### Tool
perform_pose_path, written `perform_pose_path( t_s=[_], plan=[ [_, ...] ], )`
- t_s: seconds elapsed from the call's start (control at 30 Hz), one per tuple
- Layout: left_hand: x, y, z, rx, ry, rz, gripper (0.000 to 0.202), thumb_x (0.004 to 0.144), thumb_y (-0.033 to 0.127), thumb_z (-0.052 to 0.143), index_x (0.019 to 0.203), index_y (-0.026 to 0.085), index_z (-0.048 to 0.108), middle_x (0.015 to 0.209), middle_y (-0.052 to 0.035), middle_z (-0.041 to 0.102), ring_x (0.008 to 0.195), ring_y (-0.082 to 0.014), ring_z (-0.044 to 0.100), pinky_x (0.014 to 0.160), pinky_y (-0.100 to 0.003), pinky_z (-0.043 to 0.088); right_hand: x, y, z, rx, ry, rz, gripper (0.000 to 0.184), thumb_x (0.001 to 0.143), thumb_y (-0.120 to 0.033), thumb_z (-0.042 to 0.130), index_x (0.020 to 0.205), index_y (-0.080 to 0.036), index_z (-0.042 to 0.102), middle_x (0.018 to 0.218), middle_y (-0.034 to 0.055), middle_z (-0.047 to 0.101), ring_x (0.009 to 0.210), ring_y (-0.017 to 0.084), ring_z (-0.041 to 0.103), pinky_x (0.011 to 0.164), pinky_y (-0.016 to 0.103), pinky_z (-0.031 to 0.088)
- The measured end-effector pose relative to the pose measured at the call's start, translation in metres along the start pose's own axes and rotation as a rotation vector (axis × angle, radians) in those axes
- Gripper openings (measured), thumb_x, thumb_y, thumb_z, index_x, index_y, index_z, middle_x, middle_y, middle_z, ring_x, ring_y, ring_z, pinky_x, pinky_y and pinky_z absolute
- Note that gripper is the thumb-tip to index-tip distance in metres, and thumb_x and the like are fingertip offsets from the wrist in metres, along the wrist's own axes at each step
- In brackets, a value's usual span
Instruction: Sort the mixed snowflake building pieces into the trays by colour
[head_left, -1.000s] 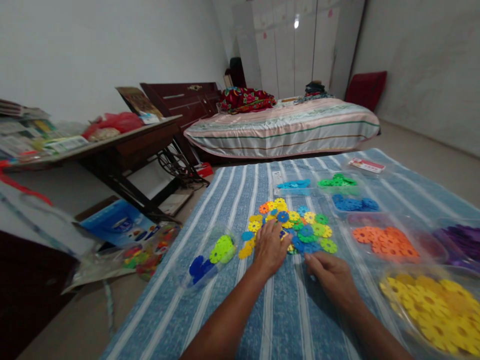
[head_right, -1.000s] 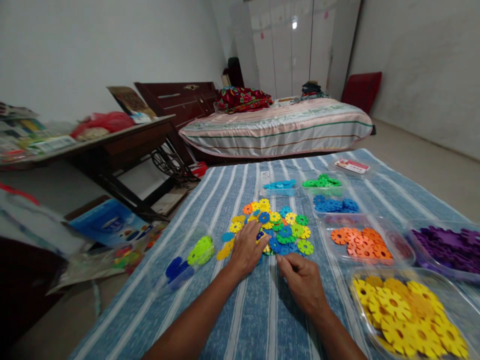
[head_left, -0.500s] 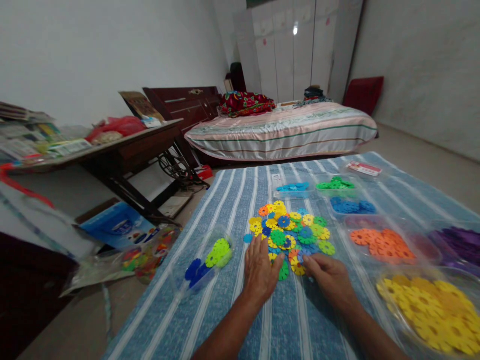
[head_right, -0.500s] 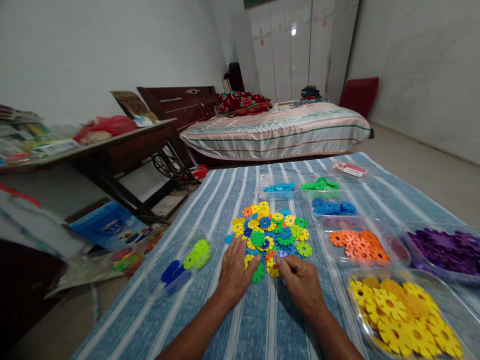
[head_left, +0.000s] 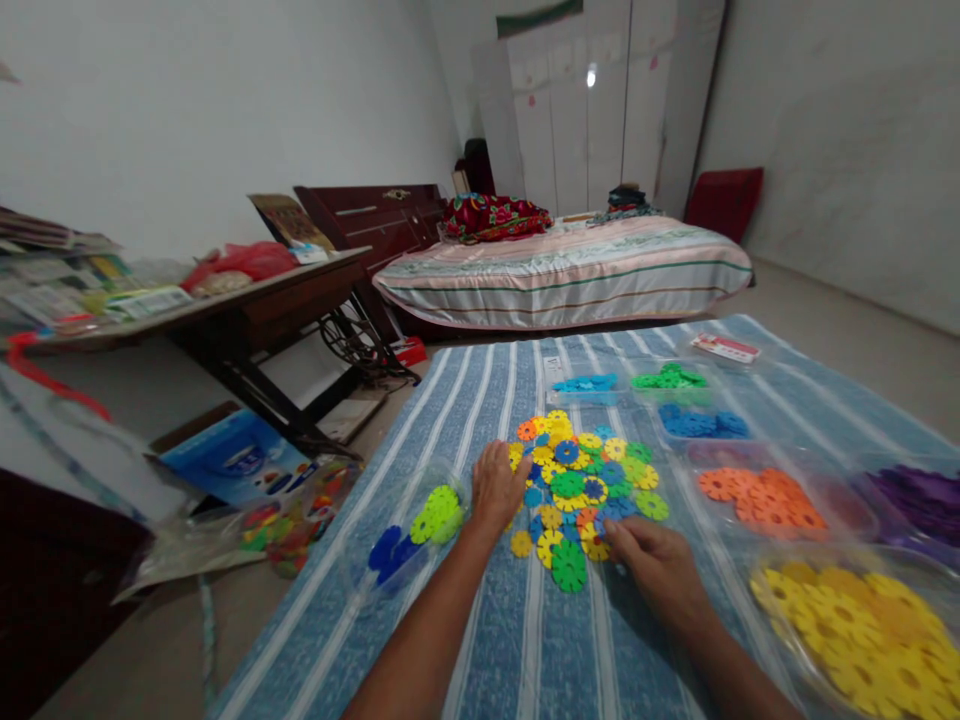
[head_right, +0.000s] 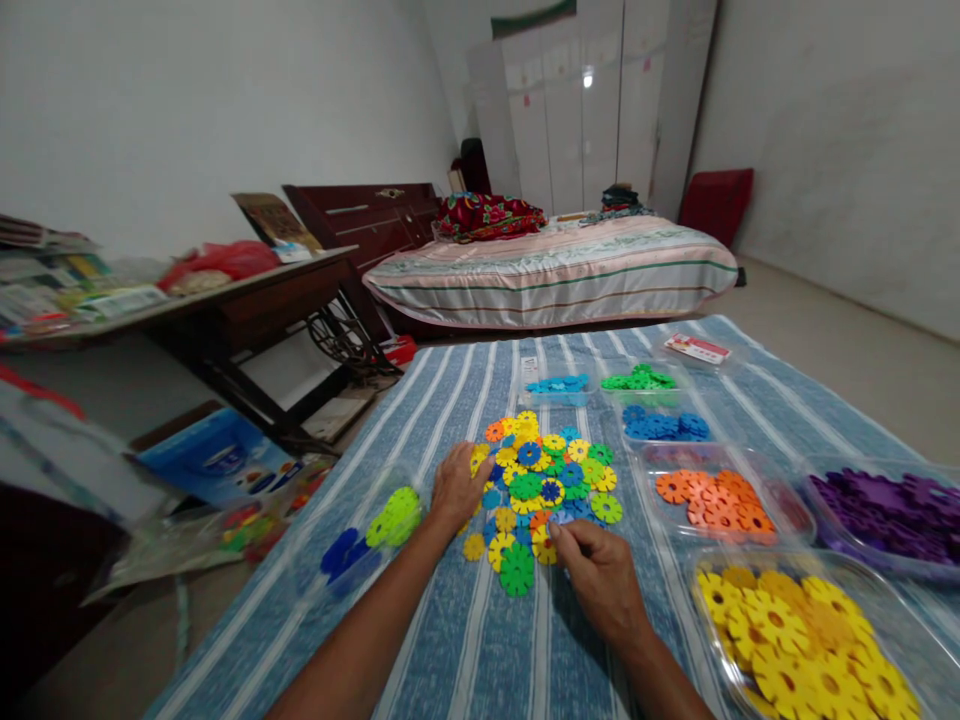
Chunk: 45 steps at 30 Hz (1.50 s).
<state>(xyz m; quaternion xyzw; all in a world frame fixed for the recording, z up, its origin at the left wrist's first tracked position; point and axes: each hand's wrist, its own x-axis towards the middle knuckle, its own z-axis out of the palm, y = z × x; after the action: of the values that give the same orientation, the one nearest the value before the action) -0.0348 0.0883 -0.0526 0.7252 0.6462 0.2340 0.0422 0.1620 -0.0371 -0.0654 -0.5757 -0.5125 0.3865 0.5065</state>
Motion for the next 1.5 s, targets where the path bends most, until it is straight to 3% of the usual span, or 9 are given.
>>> perform_pose_path(
  t_s=[0.2,0.3,0.4,0.5,0.6,0.73,0.87,1.17,1.5],
  plan=[
    [-0.046,0.016,0.012,-0.225,-0.050,0.140,0.041,0.088,0.041,0.049,0.118,0.014,0.059,0.130,-0.0156,0.057,0.127,-0.0263,0.049,0.109,-0.046,0.038,0.000,0.001,0.001,0.003,0.005,-0.002,0.046,0.083,-0.053,0.052,0.053,-0.018,0.053,0.054,-0.0009,0.045,0.055,0.014,0.044,0.053,0.025,0.033],
    [-0.080,0.029,0.008,-0.377,-0.072,0.164,0.039,0.089,0.040,0.050,0.119,0.017,0.059,0.130,-0.0126,0.059,0.125,-0.0240,0.051,0.108,-0.045,0.040,0.000,0.001,0.001,0.012,0.006,-0.013,0.045,0.083,-0.053,0.053,0.054,-0.017,0.056,0.054,-0.0005,0.047,0.056,0.014,0.044,0.053,0.025,0.033],
    [-0.090,0.037,0.000,-0.482,-0.071,0.167,0.034,0.089,0.038,0.051,0.115,0.019,0.062,0.126,-0.0105,0.062,0.120,-0.0216,0.056,0.105,-0.041,0.044,0.001,0.000,0.002,0.034,-0.001,-0.008,0.045,0.082,-0.053,0.054,0.055,-0.017,0.057,0.055,-0.0002,0.048,0.056,0.014,0.045,0.054,0.025,0.034],
    [-0.061,0.037,-0.008,-0.465,0.001,0.149,0.030,0.089,0.035,0.050,0.108,0.017,0.063,0.122,-0.0110,0.064,0.117,-0.0213,0.057,0.104,-0.040,0.044,0.000,0.000,0.002,0.054,0.003,0.004,0.045,0.082,-0.052,0.054,0.054,-0.017,0.054,0.055,-0.0009,0.046,0.056,0.013,0.044,0.054,0.024,0.034],
    [-0.006,0.034,-0.008,-0.290,0.046,0.091,0.031,0.089,0.032,0.050,0.109,0.013,0.062,0.121,-0.0144,0.063,0.118,-0.0236,0.056,0.106,-0.040,0.041,0.000,0.000,0.002,0.047,0.013,0.010,0.046,0.082,-0.053,0.054,0.052,-0.018,0.051,0.054,-0.0014,0.044,0.055,0.013,0.043,0.054,0.024,0.033],
    [0.061,0.033,0.005,-0.119,-0.015,0.054,0.042,0.089,0.034,0.051,0.116,0.003,0.058,0.128,-0.0246,0.056,0.125,-0.0308,0.050,0.107,-0.043,0.036,0.001,-0.001,0.002,0.033,0.008,0.013,0.046,0.082,-0.053,0.053,0.053,-0.017,0.054,0.054,-0.0007,0.046,0.056,0.013,0.045,0.055,0.025,0.033],
    [0.080,0.040,0.025,-0.132,-0.098,0.133,0.052,0.090,0.041,0.047,0.120,0.000,0.055,0.127,-0.0249,0.057,0.122,-0.0294,0.052,0.104,-0.041,0.038,0.000,-0.002,0.001,0.033,-0.006,0.020,0.045,0.083,-0.052,0.053,0.055,-0.017,0.056,0.055,-0.0007,0.048,0.057,0.013,0.045,0.055,0.025,0.033],
    [0.020,0.048,0.021,-0.187,-0.202,0.328,0.037,0.085,0.038,0.056,0.112,0.014,0.063,0.121,-0.0116,0.065,0.116,-0.0226,0.058,0.104,-0.037,0.043,0.002,0.000,0.002,0.029,-0.012,0.002,0.045,0.085,-0.052,0.051,0.056,-0.017,0.055,0.056,-0.0001,0.049,0.058,0.014,0.046,0.056,0.026,0.034],
    [-0.081,0.033,-0.008,-0.331,-0.199,0.325,0.050,0.087,0.045,0.052,0.129,0.018,0.054,0.137,-0.0134,0.053,0.129,-0.0249,0.048,0.108,-0.045,0.041,0.002,0.000,0.001,0.033,-0.013,-0.019,0.048,0.084,-0.055,0.052,0.055,-0.017,0.057,0.055,-0.0004,0.050,0.056,0.013,0.045,0.055,0.025,0.035]
  ],
)
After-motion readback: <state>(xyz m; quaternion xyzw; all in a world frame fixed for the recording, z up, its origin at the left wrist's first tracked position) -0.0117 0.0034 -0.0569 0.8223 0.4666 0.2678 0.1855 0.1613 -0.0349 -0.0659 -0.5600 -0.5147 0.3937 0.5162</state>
